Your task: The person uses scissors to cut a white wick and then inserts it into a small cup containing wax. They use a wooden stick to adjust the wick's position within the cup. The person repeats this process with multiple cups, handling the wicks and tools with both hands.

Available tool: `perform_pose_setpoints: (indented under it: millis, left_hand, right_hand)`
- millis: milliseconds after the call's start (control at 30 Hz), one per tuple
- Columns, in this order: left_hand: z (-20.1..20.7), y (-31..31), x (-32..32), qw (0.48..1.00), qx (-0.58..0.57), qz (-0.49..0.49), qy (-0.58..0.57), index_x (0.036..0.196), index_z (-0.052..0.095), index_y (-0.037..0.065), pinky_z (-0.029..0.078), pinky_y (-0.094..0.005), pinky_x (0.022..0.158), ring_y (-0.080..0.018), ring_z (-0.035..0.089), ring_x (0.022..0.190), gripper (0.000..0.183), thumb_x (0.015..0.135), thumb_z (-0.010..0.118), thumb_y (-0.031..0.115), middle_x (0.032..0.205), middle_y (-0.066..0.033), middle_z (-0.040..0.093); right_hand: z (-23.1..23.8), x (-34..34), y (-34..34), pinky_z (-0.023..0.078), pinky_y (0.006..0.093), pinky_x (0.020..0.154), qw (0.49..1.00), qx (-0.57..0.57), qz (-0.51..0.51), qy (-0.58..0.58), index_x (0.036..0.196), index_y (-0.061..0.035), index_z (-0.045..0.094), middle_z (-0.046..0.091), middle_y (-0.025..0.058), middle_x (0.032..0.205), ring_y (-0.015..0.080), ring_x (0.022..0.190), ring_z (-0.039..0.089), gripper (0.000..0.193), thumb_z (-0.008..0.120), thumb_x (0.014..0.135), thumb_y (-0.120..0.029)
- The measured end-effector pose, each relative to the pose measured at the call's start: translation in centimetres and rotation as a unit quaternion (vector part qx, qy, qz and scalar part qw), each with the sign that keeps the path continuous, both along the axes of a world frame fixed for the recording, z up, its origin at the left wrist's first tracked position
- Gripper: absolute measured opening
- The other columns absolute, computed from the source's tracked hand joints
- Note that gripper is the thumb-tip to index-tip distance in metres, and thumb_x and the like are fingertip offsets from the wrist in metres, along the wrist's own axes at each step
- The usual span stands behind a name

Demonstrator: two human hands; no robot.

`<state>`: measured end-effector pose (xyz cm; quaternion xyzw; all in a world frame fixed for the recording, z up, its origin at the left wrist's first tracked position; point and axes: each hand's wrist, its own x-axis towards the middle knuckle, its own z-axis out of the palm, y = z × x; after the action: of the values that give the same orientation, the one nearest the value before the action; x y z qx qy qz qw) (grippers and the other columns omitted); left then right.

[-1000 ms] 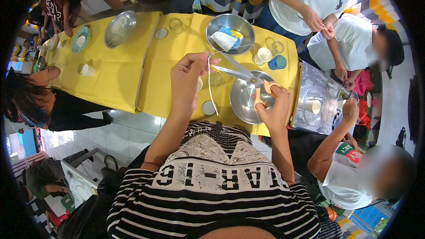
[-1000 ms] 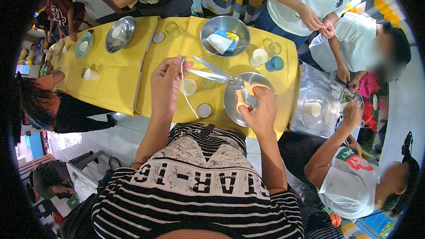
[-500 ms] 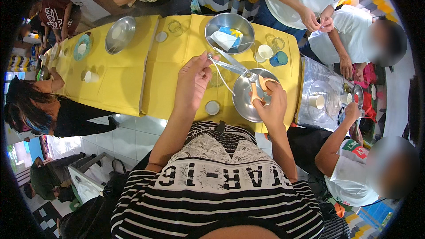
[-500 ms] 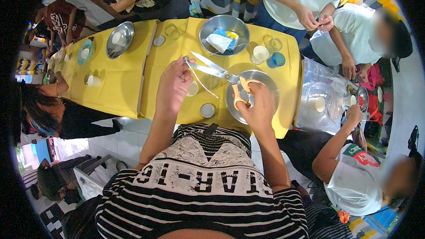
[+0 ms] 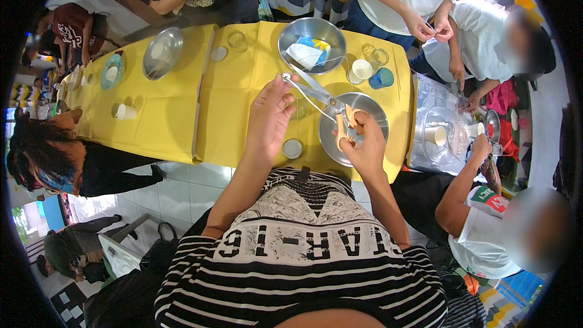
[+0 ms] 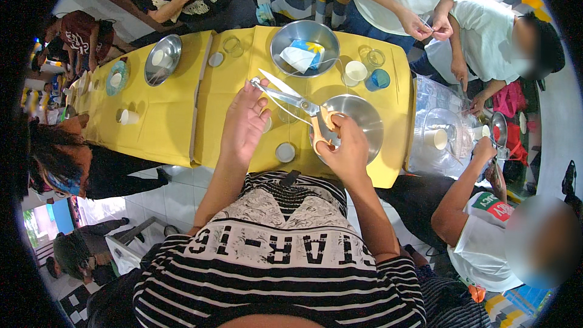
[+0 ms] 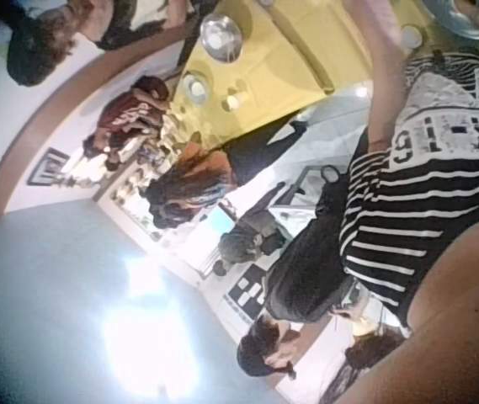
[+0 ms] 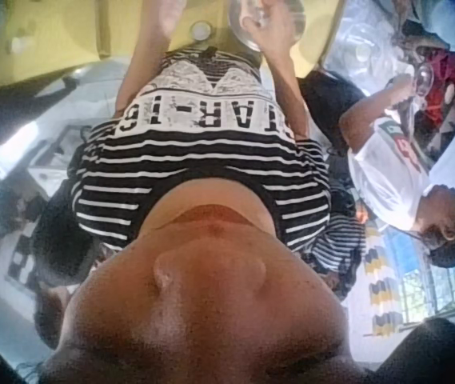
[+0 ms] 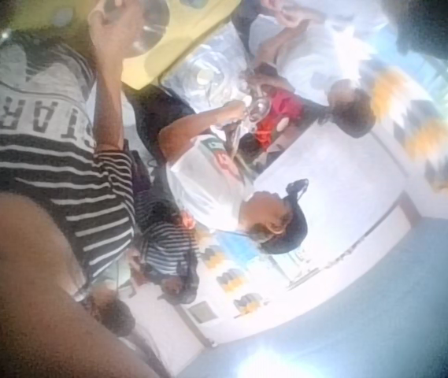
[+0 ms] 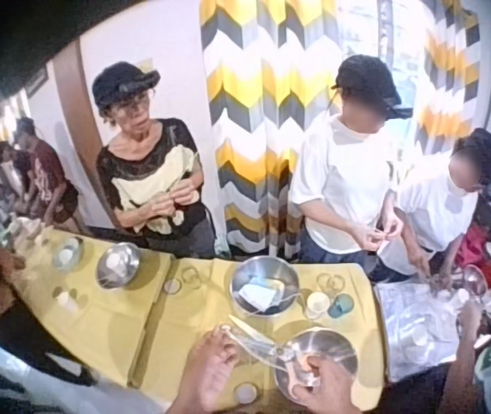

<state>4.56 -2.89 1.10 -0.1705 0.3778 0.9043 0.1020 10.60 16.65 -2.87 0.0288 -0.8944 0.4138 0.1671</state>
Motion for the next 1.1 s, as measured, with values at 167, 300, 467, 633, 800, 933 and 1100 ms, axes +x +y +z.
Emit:
perform_pose_setpoints:
  millis: [167,300,467,633,800,933,1100]
  left_hand:
    - [-0.9,0.7,0.3,0.996,-0.039,0.039,0.076,0.108,0.06,0.005,0.038,-0.0202,0.068,-0.0043,0.046,0.075,0.023,0.093,0.056,0.022,0.104,-0.0011,0.062]
    - [-0.6,1.4,0.8,0.992,-0.055,0.072,0.084,0.111,0.059,0.0,0.039,-0.0196,0.068,-0.0041,0.048,0.075,0.024,0.093,0.056,0.015,0.103,-0.0024,0.062]
    - [-0.6,1.6,0.8,0.99,-0.044,0.087,0.1,0.114,0.058,-0.003,0.04,-0.0196,0.068,-0.0049,0.048,0.074,0.029,0.091,0.059,0.013,0.1,-0.003,0.063]
    - [-0.8,1.7,0.6,0.983,-0.077,0.122,0.115,0.112,0.06,-0.004,0.039,-0.0188,0.068,-0.0048,0.048,0.072,0.029,0.09,0.061,0.014,0.098,-0.0046,0.064]
    - [-1.0,1.0,0.4,0.979,-0.061,0.126,0.146,0.104,0.063,-0.003,0.039,-0.0192,0.067,-0.0049,0.048,0.071,0.022,0.09,0.061,0.014,0.098,-0.0067,0.064]
    - [-0.9,0.7,0.2,0.977,-0.052,0.137,0.155,0.098,0.064,-0.002,0.04,-0.0195,0.065,-0.0054,0.047,0.069,0.018,0.09,0.061,0.014,0.095,-0.0073,0.065]
    - [-0.7,0.4,0.2,0.977,-0.063,0.146,0.142,0.096,0.065,-0.001,0.039,-0.019,0.064,-0.0058,0.046,0.068,0.017,0.09,0.062,0.014,0.092,-0.0065,0.065]
  right_hand:
    - [-0.6,0.0,-0.6,0.049,0.0364,0.068,1.0,-0.01,0.002,0.01,0.101,-0.0008,0.055,0.061,0.0165,0.1,0.0302,0.083,0.06,0.045,0.077,0.065,-0.018]
    - [-0.7,0.0,-1.0,0.049,0.0352,0.067,1.0,-0.024,-0.012,-0.002,0.102,-0.001,0.055,0.061,0.0157,0.101,0.0292,0.083,0.06,0.047,0.077,0.065,-0.019]
    - [-0.2,0.1,-1.4,0.05,0.0328,0.066,0.999,-0.032,-0.011,-0.03,0.103,-0.0018,0.055,0.063,0.0134,0.101,0.0267,0.082,0.062,0.046,0.077,0.066,-0.019]
    - [0.9,0.4,-1.8,0.051,0.0318,0.066,0.992,-0.069,-0.003,-0.101,0.103,-0.0018,0.055,0.064,0.0128,0.106,0.024,0.082,0.065,0.045,0.076,0.068,-0.018]
    - [0.4,0.7,-1.9,0.053,0.0301,0.066,0.993,-0.08,-0.004,-0.089,0.102,-0.0017,0.056,0.065,0.0126,0.106,0.0228,0.081,0.066,0.041,0.075,0.068,-0.014]
    - [0.5,0.6,-1.8,0.053,0.0293,0.064,0.995,-0.078,0.001,-0.065,0.102,-0.0017,0.058,0.065,0.0124,0.106,0.0223,0.078,0.067,0.039,0.074,0.067,-0.011]
    - [0.8,0.9,-1.8,0.052,0.0295,0.062,0.997,-0.06,0.003,-0.049,0.102,-0.0015,0.059,0.066,0.0123,0.104,0.0213,0.072,0.065,0.039,0.073,0.067,-0.008]
